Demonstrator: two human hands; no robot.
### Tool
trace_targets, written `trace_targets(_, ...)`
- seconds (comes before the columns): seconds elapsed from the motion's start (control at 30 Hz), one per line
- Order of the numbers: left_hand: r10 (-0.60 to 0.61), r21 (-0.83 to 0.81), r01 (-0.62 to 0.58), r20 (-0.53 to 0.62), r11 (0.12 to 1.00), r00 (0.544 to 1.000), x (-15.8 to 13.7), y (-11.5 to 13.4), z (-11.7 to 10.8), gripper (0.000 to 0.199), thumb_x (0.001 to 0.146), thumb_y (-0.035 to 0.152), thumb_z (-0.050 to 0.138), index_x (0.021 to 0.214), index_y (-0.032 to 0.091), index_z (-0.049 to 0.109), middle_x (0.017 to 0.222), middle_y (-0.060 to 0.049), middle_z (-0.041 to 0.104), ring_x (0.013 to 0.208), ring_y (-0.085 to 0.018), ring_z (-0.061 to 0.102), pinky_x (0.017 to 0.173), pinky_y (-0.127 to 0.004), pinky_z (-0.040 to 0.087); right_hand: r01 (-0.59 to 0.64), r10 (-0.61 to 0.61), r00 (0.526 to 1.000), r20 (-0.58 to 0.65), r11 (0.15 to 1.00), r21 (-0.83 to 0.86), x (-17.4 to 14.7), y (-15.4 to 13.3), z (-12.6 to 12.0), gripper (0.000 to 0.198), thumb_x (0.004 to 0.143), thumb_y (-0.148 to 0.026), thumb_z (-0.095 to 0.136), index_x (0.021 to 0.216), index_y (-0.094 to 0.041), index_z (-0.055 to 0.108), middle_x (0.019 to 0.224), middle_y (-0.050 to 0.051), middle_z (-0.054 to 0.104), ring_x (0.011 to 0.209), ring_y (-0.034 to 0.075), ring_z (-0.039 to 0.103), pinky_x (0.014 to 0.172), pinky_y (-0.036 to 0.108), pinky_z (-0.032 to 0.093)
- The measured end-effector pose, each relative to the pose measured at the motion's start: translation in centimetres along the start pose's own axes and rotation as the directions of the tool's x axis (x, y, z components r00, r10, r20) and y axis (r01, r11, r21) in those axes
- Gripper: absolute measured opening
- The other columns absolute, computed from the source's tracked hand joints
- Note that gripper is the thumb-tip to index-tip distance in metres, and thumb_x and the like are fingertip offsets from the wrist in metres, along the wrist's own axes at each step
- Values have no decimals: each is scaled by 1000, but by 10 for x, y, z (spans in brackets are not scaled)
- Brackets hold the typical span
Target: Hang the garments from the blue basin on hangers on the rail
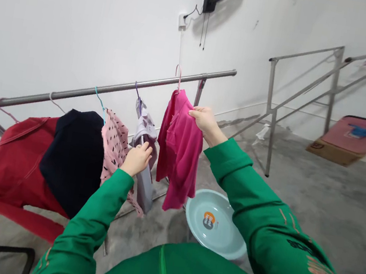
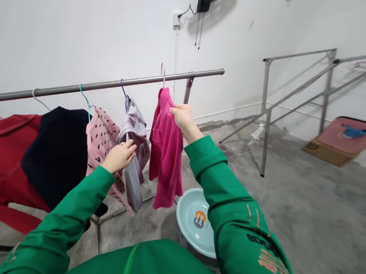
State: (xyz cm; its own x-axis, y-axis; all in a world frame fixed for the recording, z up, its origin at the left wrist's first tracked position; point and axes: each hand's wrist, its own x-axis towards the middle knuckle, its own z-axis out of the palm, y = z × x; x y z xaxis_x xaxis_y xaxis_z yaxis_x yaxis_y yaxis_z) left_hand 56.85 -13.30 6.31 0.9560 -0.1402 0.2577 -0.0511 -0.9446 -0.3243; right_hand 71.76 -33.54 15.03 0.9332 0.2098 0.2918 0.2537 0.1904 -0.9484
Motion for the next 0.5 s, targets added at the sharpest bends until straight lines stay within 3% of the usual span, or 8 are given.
trace_targets(0.1,-15,17,16,-17,1000,1000,-9,4,2,40,94,25,41,132,16,51,148,-14,43,104,-26,60,80,-38,53,13,-12,1000,13,994,-105,27,21,2,8,61,-16,51,53,-16,50,40,-6,39,37,6,35,40,20,25)
trace_targets(0.23,-58,11,59,-65,998,996,-26,12,5,45,93,24,41,138,16,48,154,-15,34,107,-29,60,79,-41,53,43,-36,998,45,985,-169,40,49,2,20,64,-17,49,47,-19,37,39,-8,30,37,4,26,41,21,17)
trace_targets(0.5,-77,-64,68,-155,996,985,-65,34,20,43,94,21,38,134,13,52,150,-20,40,111,-29,61,81,-43,53,135,-117,989,89,963,-234,45,92,-3,21,70,-23,47,52,-19,36,49,-6,33,50,6,31,50,22,25)
